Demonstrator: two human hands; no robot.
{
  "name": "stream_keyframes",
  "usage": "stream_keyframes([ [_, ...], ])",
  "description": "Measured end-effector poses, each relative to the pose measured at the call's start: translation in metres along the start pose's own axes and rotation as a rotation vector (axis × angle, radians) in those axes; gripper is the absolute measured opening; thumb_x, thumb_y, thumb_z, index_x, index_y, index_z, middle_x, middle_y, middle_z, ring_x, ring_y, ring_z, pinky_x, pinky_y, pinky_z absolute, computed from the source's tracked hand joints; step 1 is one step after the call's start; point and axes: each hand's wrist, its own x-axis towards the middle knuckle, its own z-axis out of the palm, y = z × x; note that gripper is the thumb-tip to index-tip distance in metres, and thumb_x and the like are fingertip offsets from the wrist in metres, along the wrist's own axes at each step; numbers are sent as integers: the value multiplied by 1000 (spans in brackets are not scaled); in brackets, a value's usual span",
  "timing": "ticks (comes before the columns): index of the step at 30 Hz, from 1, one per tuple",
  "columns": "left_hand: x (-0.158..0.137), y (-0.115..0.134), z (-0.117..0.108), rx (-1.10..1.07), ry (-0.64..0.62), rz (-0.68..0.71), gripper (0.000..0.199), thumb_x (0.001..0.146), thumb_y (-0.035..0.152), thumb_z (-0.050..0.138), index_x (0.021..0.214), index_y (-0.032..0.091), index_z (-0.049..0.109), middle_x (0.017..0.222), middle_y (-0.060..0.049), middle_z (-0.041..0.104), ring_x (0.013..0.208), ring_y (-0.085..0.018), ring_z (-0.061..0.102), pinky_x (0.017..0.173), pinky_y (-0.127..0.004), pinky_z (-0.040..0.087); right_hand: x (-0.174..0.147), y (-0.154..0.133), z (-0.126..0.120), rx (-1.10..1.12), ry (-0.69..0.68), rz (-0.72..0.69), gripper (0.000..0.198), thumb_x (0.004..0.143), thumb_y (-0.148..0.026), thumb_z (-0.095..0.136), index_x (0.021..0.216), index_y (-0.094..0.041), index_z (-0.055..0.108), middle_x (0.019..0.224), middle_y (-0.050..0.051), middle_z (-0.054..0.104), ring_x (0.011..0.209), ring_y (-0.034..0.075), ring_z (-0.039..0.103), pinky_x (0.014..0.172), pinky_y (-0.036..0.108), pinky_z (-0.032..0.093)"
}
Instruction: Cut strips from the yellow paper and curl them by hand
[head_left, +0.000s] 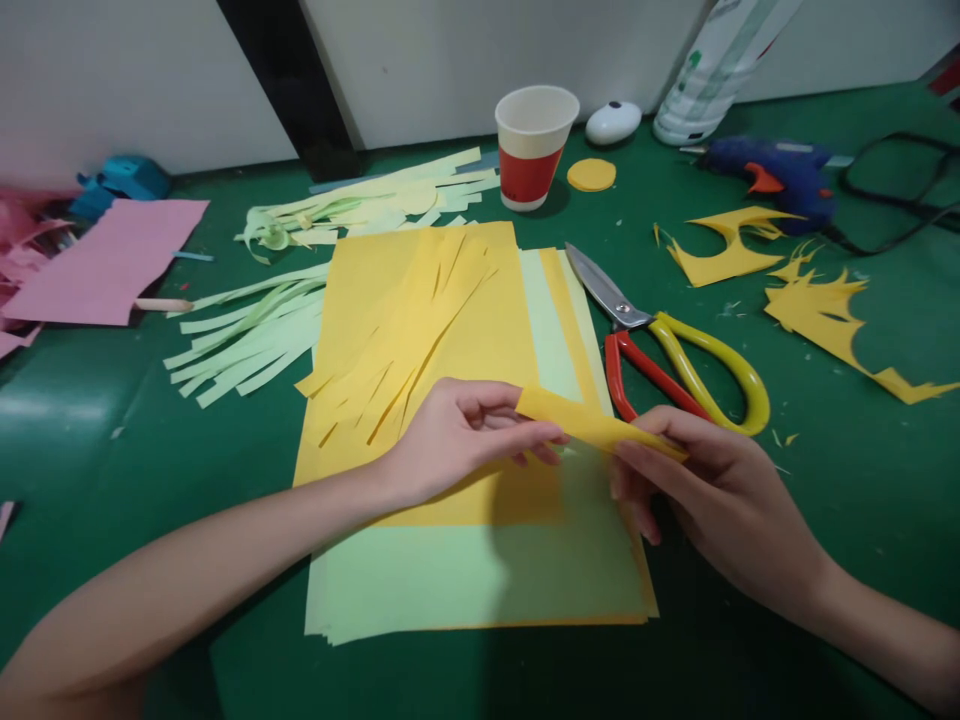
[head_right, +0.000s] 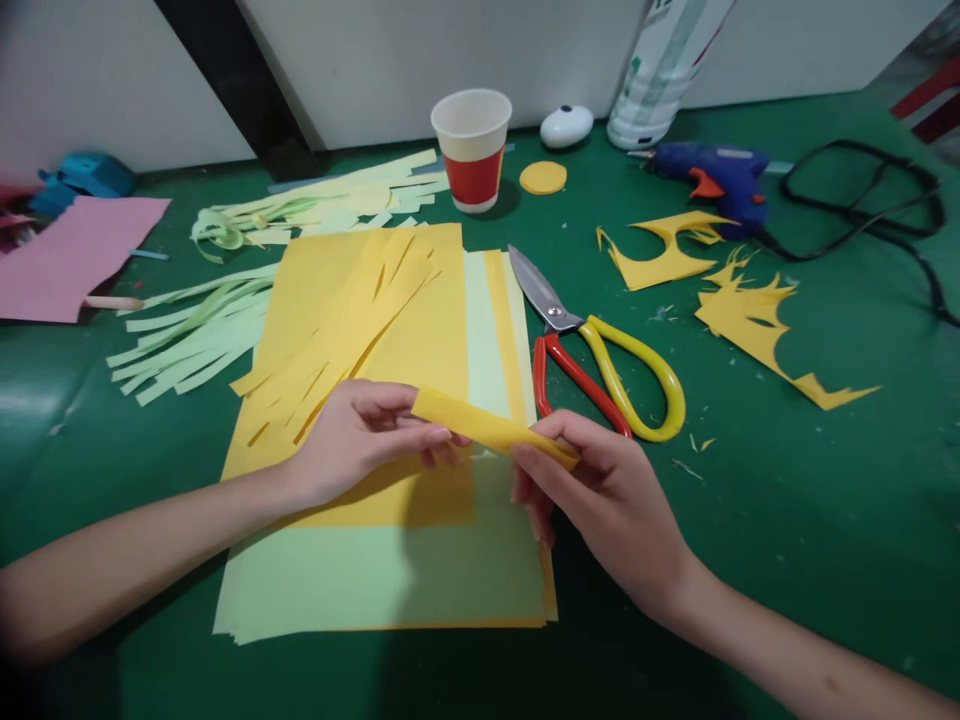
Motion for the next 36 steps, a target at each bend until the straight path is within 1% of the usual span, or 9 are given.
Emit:
stream_keyframes([
  [2,0,0,0,10,-11,0,6,70,15,64,66,10,65,70,-4,71,62,-13,67,52,-18,53,-1,1,0,11,2,-4,20,80,-31,55,65,-18,54,59,-3,54,40,5,50,36,16,42],
  [5,-1,-1,-1,-3,-22,0,13,73,19,62,64,10,65,74,-6,72,63,-13,67,53,-17,53,-1,2,-1,-4,11,-28,21,80,-31,55,64,-17,53,58,-3,53,40,5,50,36,16,41],
  [10,-1,-2,-3,2,-26,-17,17,75,23,62,66,10,65,76,-7,72,63,-12,67,54,-18,53,-1,3,0,-32,18,-46,19,78,-30,57,64,-18,54,59,-3,54,40,5,51,36,17,41],
  [15,-1,-1,-2,15,-32,-11,15,75,22,62,67,10,67,72,-6,71,61,-12,66,55,-19,53,-1,2,2,-37,39,-56,20,77,-31,59,63,-18,53,56,-3,54,38,5,50,35,16,41],
  [20,0,-1,-3,0,-36,-5,14,74,21,62,65,11,67,70,-5,71,59,-10,65,54,-17,53,-1,0,1,-36,34,-45,21,77,-32,60,62,-18,53,55,-4,54,37,4,49,35,15,40],
  [26,0,-1,-4,27,-34,0,15,75,23,62,69,11,68,71,-5,71,60,-10,66,55,-16,53,-1,0,2,-25,36,-32,21,76,-32,60,63,-18,53,56,-4,54,38,4,49,36,15,40],
  [29,0,-1,-3,28,-37,-8,16,75,23,62,67,11,67,72,-5,72,61,-10,66,54,-16,53,-1,1,2,-19,29,-26,20,77,-31,59,63,-18,53,56,-4,54,39,4,49,36,15,40],
  [32,0,0,-2,28,-30,-2,15,75,21,61,65,10,66,71,-5,71,60,-10,66,53,-16,53,-1,1,1,-10,30,-26,20,77,-31,59,63,-18,53,56,-4,54,39,4,49,36,14,40],
  [36,0,2,-1,49,-29,12,13,75,15,59,65,9,64,63,-4,69,57,-9,65,52,-15,51,-1,2,0,17,12,-22,20,78,-31,58,64,-18,53,56,-4,54,38,4,49,35,15,39],
])
